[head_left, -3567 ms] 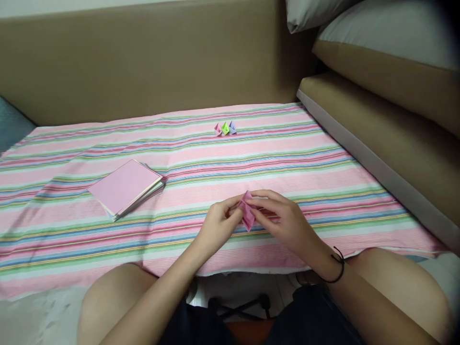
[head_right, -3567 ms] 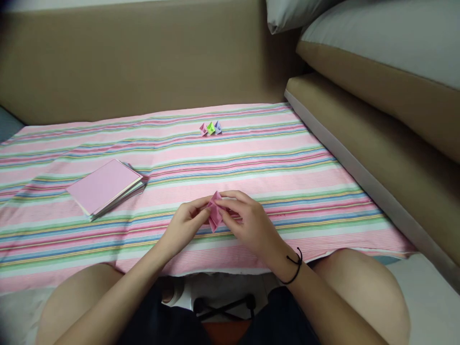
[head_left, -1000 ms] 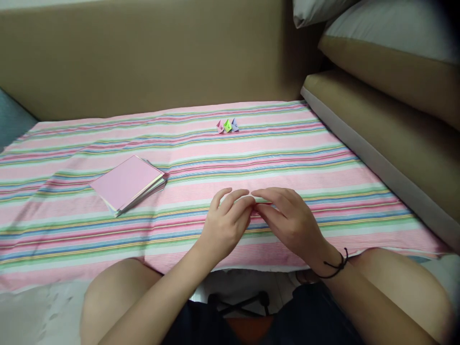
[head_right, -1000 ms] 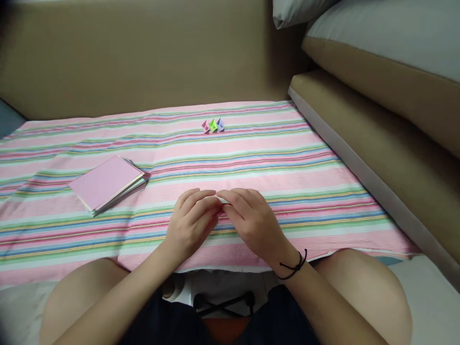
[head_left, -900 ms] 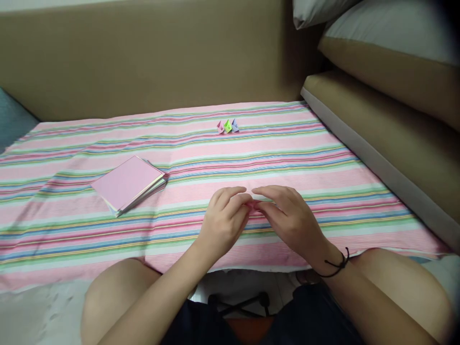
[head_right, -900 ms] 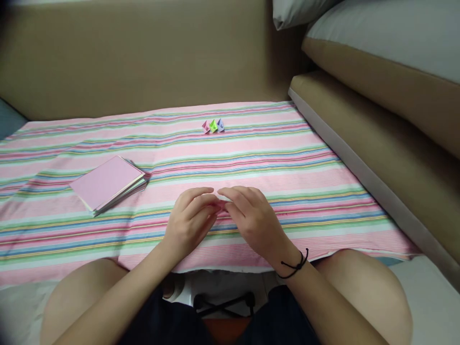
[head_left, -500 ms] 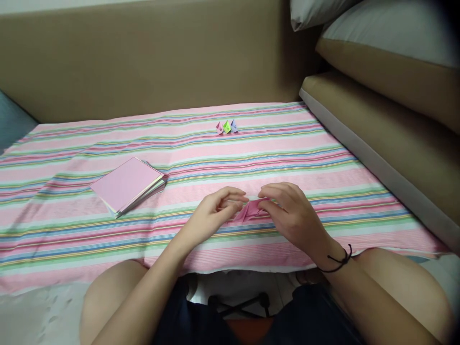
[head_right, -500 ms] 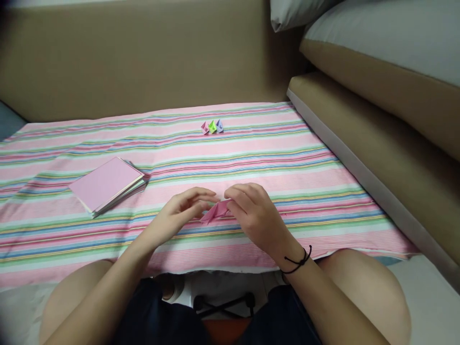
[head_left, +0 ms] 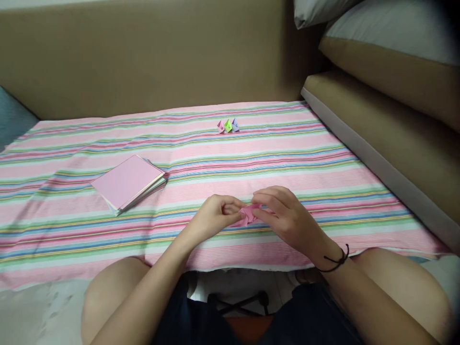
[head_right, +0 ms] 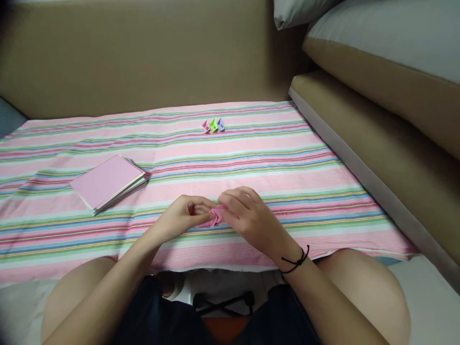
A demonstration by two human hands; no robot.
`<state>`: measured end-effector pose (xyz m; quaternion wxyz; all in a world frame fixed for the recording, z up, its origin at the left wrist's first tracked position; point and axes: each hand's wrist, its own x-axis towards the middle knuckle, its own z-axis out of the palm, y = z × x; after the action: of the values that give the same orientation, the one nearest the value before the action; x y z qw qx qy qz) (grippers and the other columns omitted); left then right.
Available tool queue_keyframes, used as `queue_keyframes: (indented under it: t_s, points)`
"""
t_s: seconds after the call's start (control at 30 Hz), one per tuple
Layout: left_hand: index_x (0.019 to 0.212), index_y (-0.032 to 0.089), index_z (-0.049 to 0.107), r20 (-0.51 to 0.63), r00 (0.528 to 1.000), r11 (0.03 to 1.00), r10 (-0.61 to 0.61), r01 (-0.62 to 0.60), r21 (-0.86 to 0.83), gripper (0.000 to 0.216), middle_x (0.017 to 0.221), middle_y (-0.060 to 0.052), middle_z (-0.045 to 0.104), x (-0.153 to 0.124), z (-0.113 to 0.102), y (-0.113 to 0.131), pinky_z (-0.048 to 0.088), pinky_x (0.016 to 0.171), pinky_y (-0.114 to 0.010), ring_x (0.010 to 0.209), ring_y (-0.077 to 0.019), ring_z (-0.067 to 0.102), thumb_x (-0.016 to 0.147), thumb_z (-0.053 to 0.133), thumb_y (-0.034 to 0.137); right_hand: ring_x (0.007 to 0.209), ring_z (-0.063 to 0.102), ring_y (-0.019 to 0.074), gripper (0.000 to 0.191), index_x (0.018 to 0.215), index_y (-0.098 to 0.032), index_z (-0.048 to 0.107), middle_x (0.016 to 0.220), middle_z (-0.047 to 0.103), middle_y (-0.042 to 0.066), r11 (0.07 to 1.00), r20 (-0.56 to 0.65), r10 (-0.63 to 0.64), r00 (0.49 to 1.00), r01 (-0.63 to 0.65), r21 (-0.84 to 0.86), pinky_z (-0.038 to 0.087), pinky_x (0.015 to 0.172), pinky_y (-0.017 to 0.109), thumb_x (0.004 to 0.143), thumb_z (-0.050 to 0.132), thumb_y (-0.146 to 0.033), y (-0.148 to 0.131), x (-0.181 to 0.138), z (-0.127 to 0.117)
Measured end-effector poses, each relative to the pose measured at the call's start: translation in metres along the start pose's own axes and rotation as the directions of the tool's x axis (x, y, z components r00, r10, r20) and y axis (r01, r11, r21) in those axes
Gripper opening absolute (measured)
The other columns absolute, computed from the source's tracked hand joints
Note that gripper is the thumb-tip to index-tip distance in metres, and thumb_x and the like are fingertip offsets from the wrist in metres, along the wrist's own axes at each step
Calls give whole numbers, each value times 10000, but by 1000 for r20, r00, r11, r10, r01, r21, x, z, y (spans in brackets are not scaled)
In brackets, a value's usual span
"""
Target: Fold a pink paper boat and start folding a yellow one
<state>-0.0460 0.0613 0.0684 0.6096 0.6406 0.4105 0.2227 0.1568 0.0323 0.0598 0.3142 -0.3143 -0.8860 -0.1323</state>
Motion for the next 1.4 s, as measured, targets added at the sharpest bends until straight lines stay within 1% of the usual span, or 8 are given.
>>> queue_keyframes:
  t_s: [0.17, 0.43, 0.67, 0.8, 0.93, 1.07, 1.27, 1.4]
  points:
    - [804, 107, 668, -125, 992, 993, 24, -9, 114, 108, 509, 55, 465, 0, 3, 3, 335, 475, -172, 488, -57, 418, 735, 627, 179, 1088, 539, 215, 158, 957, -180, 595, 1119, 614, 96, 999, 1, -27, 1000, 27, 22, 472, 936, 426, 867, 530, -67, -1, -1, 2]
    - [806, 132, 662, -132, 989, 989, 61, -43, 140, 111, 603, 20, 597, 1, 7, -6, 438, 530, -186, 565, -92, 547, 703, 633, 159, 1061, 563, 226, 144, 912, -155, 610, 1086, 638, 115, 996, -51, -34, 998, 38, 86, 499, 905, 437, 850, 538, -45, -2, -1, 5]
    - [805, 146, 633, -224, 959, 968, 172, -122, 219, 103, 710, -25, 667, 3, 12, -12, 504, 606, -228, 643, -134, 628, 719, 653, 198, 1041, 584, 215, 176, 857, -176, 618, 1116, 645, 108, 991, 12, 55, 998, -56, 121, 482, 942, 465, 874, 479, -70, -2, -2, 7]
    - [765, 144, 642, -184, 957, 938, 225, -162, 307, 43, 668, -10, 652, 0, 13, -7, 479, 593, -208, 618, -116, 604, 752, 619, 178, 875, 613, 178, 222, 865, -169, 613, 974, 685, 81, 988, 47, 55, 997, -61, 143, 491, 905, 429, 871, 433, -40, -2, -2, 9]
    - [832, 146, 684, -102, 975, 932, 199, -156, 327, 123, 703, -18, 680, -2, 14, -2, 493, 617, -217, 657, -132, 629, 794, 575, 186, 776, 574, 186, 183, 842, -169, 597, 818, 661, 66, 969, 86, 146, 986, -160, 188, 498, 778, 382, 869, 454, -58, -1, -3, 11]
    - [891, 161, 675, -102, 960, 907, 260, -206, 368, 171, 808, -23, 700, -3, 18, -1, 506, 659, -232, 737, -156, 647, 747, 686, 254, 768, 579, 193, 135, 835, -183, 576, 794, 648, 61, 944, 100, 233, 967, -250, 214, 489, 729, 362, 874, 478, -99, 0, -5, 11]
    - [839, 172, 646, -146, 895, 738, 422, -246, 628, 70, 757, -15, 679, 0, 23, -8, 438, 586, -228, 660, -134, 613, 839, 576, 182, 749, 652, 185, 83, 919, -210, 545, 820, 674, 37, 833, 144, 422, 895, -446, 327, 536, 653, 315, 851, 588, -191, -5, -5, 8]
    - [841, 175, 656, -132, 894, 743, 428, -265, 615, 88, 763, -10, 689, -1, 20, -6, 444, 607, -228, 676, -137, 627, 827, 574, 146, 775, 694, 170, 169, 941, -233, 553, 849, 703, 10, 665, 249, 512, 822, -562, 491, 563, 663, 276, 812, 635, -161, -6, -2, 4]
